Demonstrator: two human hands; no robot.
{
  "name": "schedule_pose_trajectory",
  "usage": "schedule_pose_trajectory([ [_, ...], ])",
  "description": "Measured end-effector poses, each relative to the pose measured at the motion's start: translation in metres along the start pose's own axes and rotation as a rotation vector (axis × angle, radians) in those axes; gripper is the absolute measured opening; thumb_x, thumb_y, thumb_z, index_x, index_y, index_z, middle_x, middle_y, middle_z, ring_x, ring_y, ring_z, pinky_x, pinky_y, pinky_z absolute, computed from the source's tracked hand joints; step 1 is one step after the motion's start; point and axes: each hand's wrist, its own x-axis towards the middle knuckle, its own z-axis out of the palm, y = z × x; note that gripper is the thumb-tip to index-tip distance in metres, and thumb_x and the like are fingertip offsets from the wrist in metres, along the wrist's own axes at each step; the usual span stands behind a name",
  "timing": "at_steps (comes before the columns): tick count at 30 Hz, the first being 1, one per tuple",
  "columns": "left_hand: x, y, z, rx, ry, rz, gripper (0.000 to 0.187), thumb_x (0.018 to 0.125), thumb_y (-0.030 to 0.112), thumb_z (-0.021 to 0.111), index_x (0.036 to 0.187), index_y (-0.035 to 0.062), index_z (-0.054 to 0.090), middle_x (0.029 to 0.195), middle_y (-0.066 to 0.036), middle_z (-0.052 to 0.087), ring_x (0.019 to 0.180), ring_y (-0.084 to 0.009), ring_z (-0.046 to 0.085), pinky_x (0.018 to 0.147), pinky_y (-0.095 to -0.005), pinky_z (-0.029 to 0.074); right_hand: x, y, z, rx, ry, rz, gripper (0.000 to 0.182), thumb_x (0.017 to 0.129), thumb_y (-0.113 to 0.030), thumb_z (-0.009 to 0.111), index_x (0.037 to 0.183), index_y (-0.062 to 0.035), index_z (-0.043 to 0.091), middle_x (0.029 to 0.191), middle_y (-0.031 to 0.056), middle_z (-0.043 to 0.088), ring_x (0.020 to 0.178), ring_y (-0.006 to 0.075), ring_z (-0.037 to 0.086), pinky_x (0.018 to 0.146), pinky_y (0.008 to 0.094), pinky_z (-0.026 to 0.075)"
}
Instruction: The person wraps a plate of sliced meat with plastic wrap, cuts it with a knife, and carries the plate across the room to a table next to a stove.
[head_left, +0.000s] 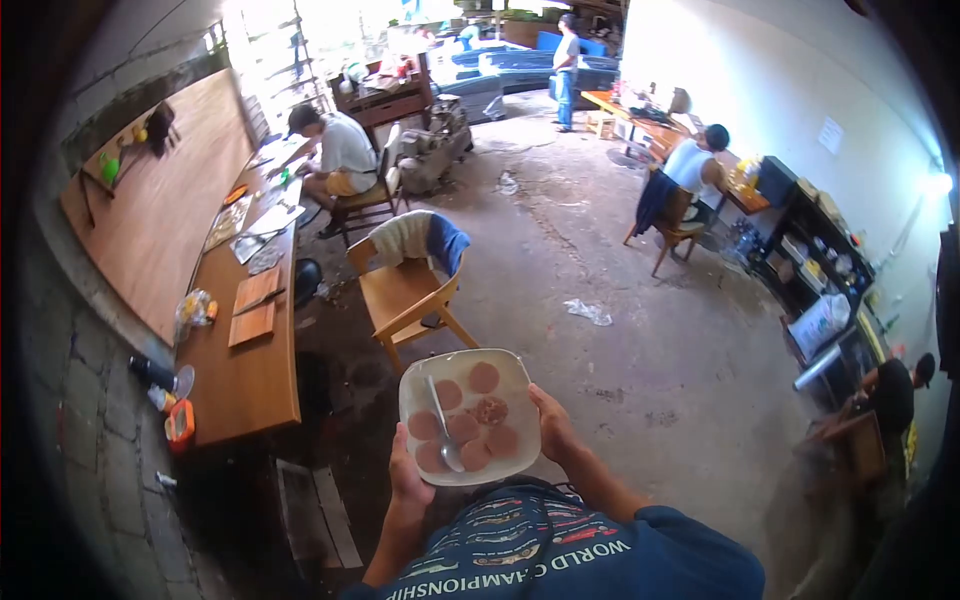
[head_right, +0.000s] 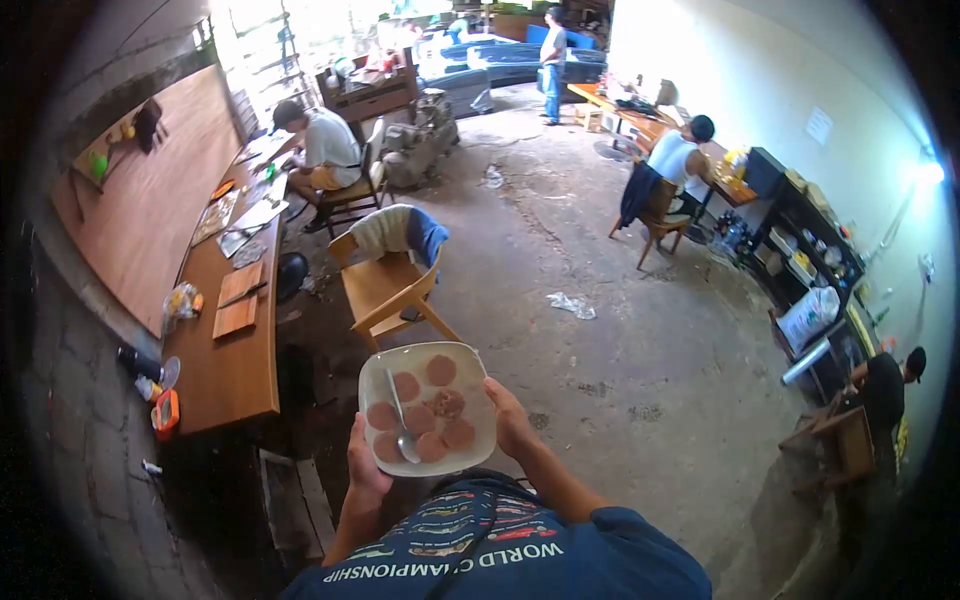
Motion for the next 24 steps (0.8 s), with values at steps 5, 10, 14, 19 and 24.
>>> schedule_pose_trajectory([
  [5,0.013,-0.041,0.038,-0.012,-0.091,-0.222,0.060,0.111,0.051,0.040,0.150,0.0056,0.048,0.144,-0.014,0.060,0.132,-0.0326,0.058,0.114,-0.0475,0.045,-0.056,-0.022,-0.053,0.062,0.120,-0.118,0.052,0.113,-0.037,0.038,0.148,0.0000,0.050,0.145,0.0182,0.058,0.132,0.0302,0.058,0.115,0.0446,0.045],
  [10,0.012,-0.109,0.123,0.013,-0.284,-0.466,0.061,0.111,0.051,0.040,0.150,0.0056,0.049,0.146,-0.014,0.059,0.134,-0.0330,0.057,0.115,-0.0479,0.045,-0.149,-0.067,-0.108,0.288,0.317,-0.305,0.053,0.113,-0.038,0.040,0.148,-0.0003,0.050,0.145,0.0183,0.059,0.132,0.0298,0.058,0.114,0.0452,0.047],
  [14,0.007,-0.177,0.177,0.086,-0.477,-0.718,0.060,0.111,0.049,0.039,0.149,0.0042,0.050,0.147,-0.014,0.059,0.134,-0.0328,0.057,0.115,-0.0488,0.044,-0.243,-0.069,-0.154,0.261,0.543,-0.529,0.052,0.112,-0.038,0.042,0.148,-0.0013,0.050,0.142,0.0158,0.060,0.127,0.0256,0.060,0.112,0.0412,0.047],
  [19,-0.021,-0.281,0.229,0.277,-0.680,-1.131,0.055,0.111,0.042,0.039,0.148,0.0032,0.050,0.144,-0.016,0.061,0.129,-0.0309,0.061,0.112,-0.0483,0.048,-0.377,-0.018,-0.166,0.252,0.906,-0.868,0.044,0.111,-0.037,0.049,0.136,-0.0020,0.059,0.127,0.0094,0.066,0.116,0.0180,0.063,0.104,0.0367,0.050],
  [24,-0.127,-0.360,0.267,0.525,-1.142,-1.271,0.055,0.111,0.044,0.036,0.149,0.0065,0.050,0.143,-0.014,0.061,0.128,-0.0316,0.062,0.110,-0.0481,0.050,-0.496,0.082,-0.171,0.371,1.198,-1.146,0.049,0.110,-0.041,0.052,0.137,-0.0011,0.059,0.128,0.0087,0.066,0.119,0.0173,0.062,0.105,0.0353,0.049],
])
